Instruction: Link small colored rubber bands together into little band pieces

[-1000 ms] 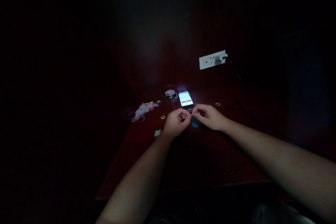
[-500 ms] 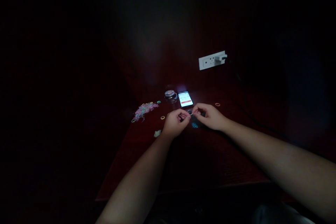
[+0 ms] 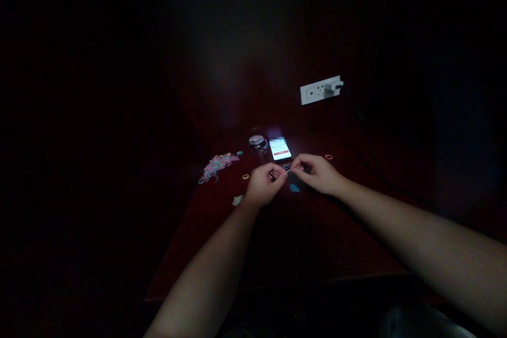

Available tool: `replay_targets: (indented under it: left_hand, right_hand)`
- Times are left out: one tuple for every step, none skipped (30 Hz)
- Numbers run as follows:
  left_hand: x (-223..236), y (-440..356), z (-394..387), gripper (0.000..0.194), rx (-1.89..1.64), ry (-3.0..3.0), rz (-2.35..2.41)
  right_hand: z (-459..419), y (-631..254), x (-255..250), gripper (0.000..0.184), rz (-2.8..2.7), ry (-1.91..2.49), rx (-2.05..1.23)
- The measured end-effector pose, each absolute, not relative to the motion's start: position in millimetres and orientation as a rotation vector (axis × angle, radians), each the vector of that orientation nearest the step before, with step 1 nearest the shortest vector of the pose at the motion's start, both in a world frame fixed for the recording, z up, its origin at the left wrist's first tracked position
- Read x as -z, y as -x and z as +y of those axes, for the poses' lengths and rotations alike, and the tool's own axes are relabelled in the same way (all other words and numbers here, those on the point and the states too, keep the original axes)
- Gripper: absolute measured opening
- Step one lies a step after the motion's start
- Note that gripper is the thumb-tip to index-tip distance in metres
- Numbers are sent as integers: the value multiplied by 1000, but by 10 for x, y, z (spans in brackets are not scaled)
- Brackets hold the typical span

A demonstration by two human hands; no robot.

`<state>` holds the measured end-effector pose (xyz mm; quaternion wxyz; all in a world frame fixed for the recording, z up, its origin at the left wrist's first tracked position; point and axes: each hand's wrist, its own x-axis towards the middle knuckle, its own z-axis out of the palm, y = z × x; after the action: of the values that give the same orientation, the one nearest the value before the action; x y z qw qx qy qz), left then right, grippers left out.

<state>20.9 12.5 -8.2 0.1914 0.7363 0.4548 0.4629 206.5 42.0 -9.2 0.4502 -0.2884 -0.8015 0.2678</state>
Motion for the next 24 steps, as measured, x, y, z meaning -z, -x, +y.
replay_targets:
  left_hand:
    - [82, -209, 125, 12, -1303, -2064, 1274]
    - [83, -210, 125, 12, -1309, -2059, 1271]
    - [85, -210, 126, 12, -1315, -2054, 1270]
    - [86, -211, 126, 12, -1318, -2050, 1269]
    - [86, -211, 126, 12, -1319, -2048, 1269]
    - [86, -210, 125, 13, -1317, -2050, 1267]
    - [86, -210, 125, 12, -1317, -2055, 1265]
    - [85, -210, 124, 12, -1319, -2061, 1263]
    - [84, -209, 124, 12, -1321, -2068, 1262]
    - [84, -209, 124, 12, -1324, -2072, 1262]
    - [84, -209, 125, 12, -1326, -2075, 1263]
    - [86, -209, 126, 12, -1328, -2075, 1264]
    - [87, -210, 127, 12, -1329, -2076, 1265]
    - [89, -210, 129, 12, -1333, -2075, 1264]
    - [91, -211, 130, 12, -1336, -2072, 1262]
    - [93, -212, 131, 12, -1341, -2068, 1259]
    - [93, -212, 131, 11, -1342, -2065, 1256]
    - [93, -213, 131, 11, -1340, -2064, 1253]
    - [91, -213, 130, 11, -1338, -2063, 1251]
    - [89, -214, 128, 10, -1337, -2063, 1250]
    - [85, -214, 126, 10, -1335, -2067, 1248]
    - [81, -215, 123, 10, -1336, -2073, 1246]
    - [76, -217, 120, 10, -1337, -2079, 1246]
    - [70, -218, 118, 10, -1338, -2083, 1247]
  right_hand:
    - [418, -2065, 88, 11, -1982, 716, -661]
    - [416, -2065, 84, 12, -1982, 720, -661]
    - [415, -2064, 80, 12, -1981, 725, -663]
    - [414, -2063, 75, 13, -1980, 730, -666]
    - [414, -2062, 71, 13, -1982, 733, -666]
    - [415, -2061, 68, 14, -1985, 732, -661]
    - [416, -2061, 66, 14, -1989, 730, -652]
    - [418, -2062, 65, 14, -1993, 728, -638]
    - [419, -2064, 67, 14, -1999, 725, -624]
    - [421, -2066, 70, 14, -2007, 724, -613]
    - [422, -2069, 74, 14, -2015, 722, -608]
    - [423, -2072, 79, 14, -2024, 720, -609]
    - [423, -2075, 84, 13, -2033, 716, -614]
    - [423, -2076, 88, 13, -2039, 711, -617]
    - [423, -2076, 91, 12, -2041, 709, -618]
    - [423, -2075, 91, 11, -2040, 708, -616]
    - [423, -2073, 89, 11, -2039, 708, -614]
    - [423, -2071, 86, 10, -2039, 708, -611]
    - [422, -2069, 82, 9, -2041, 707, -610]
    - [422, -2067, 77, 9, -2045, 705, -611]
    - [421, -2067, 72, 9, -2049, 701, -613]
    - [421, -2067, 68, 9, -2052, 697, -615]
    - [420, -2069, 65, 9, -2054, 693, -616]
    - [418, -2072, 62, 9, -2056, 690, -616]
